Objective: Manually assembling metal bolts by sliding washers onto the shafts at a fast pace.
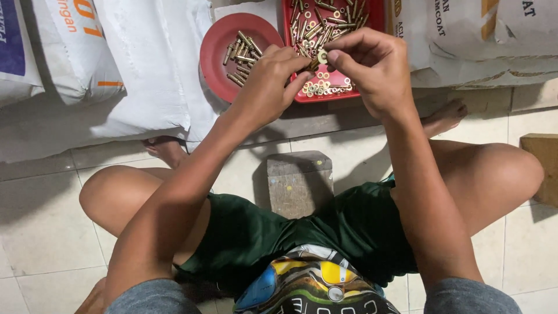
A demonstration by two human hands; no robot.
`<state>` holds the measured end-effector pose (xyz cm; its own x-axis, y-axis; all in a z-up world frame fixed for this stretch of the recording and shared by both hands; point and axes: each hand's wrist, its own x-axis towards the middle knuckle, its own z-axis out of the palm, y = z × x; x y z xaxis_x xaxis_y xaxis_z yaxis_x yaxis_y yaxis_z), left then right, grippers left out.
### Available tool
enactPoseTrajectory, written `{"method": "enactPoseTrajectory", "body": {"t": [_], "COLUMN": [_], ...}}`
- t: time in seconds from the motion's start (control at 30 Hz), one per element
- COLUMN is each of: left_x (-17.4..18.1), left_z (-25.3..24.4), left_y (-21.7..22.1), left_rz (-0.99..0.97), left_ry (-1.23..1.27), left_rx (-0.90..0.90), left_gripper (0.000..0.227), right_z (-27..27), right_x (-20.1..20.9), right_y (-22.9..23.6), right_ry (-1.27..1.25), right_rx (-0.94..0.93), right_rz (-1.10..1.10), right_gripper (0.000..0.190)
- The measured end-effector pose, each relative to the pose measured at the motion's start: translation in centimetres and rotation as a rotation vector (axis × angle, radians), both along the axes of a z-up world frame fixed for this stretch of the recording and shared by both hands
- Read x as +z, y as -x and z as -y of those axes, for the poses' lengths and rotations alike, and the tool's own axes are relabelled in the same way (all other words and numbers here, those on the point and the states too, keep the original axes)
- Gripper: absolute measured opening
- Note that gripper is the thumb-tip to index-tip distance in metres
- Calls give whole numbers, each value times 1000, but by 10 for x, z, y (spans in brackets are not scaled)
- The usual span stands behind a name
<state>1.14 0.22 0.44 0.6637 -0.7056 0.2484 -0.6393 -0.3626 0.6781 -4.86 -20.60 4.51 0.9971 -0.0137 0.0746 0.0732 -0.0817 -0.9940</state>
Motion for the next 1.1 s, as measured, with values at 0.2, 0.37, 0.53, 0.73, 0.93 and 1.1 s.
{"method": "enactPoseTrajectory", "body": {"t": [0.2,0.37,0.53,0.73,0.93,1.1], "left_x": [10,4,8,-4,-16,-15], "left_z": [0,-1,-2,-5,-10,-9], "left_y": [1,-1,-4,-12,-12,-11], "left_rz": [-49,-36,-41,9,184,128], "left_ry": [12,48,76,5,-140,-158], "left_rx": [-6,8,21,22,-101,-134], "left_gripper": [21,20,18,25,19,15], "right_z": [-5,-5,0,25,16,17], "right_x": [10,8,-26,-188,-244,-308], "right_y": [4,2,-17,-35,-23,-27], "right_ry": [160,211,14,691,975,1098], "right_rx": [1,39,-20,-11,74,21], "right_rz": [75,116,58,-103,-432,-244], "right_gripper": [7,13,29,11,31,33]}}
